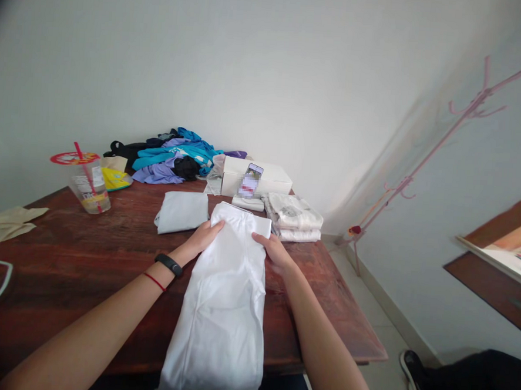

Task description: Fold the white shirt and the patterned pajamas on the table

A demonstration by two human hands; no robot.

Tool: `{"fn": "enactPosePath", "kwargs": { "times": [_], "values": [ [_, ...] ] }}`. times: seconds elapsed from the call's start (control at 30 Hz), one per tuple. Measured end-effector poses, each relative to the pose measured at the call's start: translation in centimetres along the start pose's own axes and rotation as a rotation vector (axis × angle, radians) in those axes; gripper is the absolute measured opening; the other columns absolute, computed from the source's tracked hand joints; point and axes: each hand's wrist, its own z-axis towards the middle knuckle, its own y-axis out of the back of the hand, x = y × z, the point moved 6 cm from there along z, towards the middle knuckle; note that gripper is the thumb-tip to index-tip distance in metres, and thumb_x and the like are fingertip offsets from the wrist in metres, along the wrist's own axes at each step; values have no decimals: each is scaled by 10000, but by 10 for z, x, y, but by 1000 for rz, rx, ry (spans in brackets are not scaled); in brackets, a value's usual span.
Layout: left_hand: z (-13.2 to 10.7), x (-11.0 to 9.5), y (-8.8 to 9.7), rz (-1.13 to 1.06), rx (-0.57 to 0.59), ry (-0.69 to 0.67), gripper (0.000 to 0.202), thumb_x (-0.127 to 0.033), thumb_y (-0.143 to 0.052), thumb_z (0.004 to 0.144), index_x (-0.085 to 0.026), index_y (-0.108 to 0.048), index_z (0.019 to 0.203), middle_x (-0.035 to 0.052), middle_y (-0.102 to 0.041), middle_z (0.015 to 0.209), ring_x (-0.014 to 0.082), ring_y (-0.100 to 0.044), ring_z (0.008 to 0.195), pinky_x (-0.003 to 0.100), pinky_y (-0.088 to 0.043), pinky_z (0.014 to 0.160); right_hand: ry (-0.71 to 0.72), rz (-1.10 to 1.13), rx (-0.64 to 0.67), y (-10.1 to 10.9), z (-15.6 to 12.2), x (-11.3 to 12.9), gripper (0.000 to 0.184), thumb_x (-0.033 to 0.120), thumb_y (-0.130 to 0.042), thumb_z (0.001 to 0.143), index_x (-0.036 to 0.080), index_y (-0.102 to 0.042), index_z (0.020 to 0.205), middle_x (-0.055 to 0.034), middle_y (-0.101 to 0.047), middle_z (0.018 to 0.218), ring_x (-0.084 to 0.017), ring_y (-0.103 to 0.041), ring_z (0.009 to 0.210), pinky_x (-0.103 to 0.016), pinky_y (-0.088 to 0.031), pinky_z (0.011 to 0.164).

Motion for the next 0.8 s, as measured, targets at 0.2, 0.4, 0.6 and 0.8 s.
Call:
{"fn": "enactPosePath", "kwargs": {
  "times": [0.2, 0.4, 0.6, 0.8],
  "values": [
    [-17, -21, 16, 309, -180, -106, 409, -565, -728, 800, -225, -529, 689, 187, -709, 1003, 453, -529, 1268, 408, -440, 951, -85, 166, 51, -11, -13, 7, 307, 253, -686, 804, 173, -706, 1100, -92, -791, 886, -292, -753, 878, -399, -603, 800],
    [-51, -68, -12, 374, 2, -467, 363, -582, -536, 947, -230, -591, 878, 42, -662, 813, 244, -650, 826, 300, -444, 775, -26, 189, 221, -28, -18, 9, 393, 531, -562, 889, 203, -724, 1033, -92, -777, 956, -283, -733, 935, -417, -565, 863],
    [-52, -51, -40, 114, 268, -374, 428, -496, -641, 886, -186, -625, 1180, 100, -724, 1181, 299, -650, 1116, 352, -472, 951, -12, 173, 399, -39, -18, 7, 659, 724, -417, 918, 197, -726, 1167, -114, -766, 1064, -276, -690, 1060, -430, -494, 988],
    [-36, -30, -47, -84, 393, -161, 316, -222, -614, 761, -149, -686, 1059, 79, -749, 1017, 240, -687, 942, 331, -525, 843, -43, 273, 286, -31, -2, -9, 453, 557, -505, 964, 170, -739, 969, -104, -779, 978, -217, -723, 903, -339, -548, 848]
  ]
}}
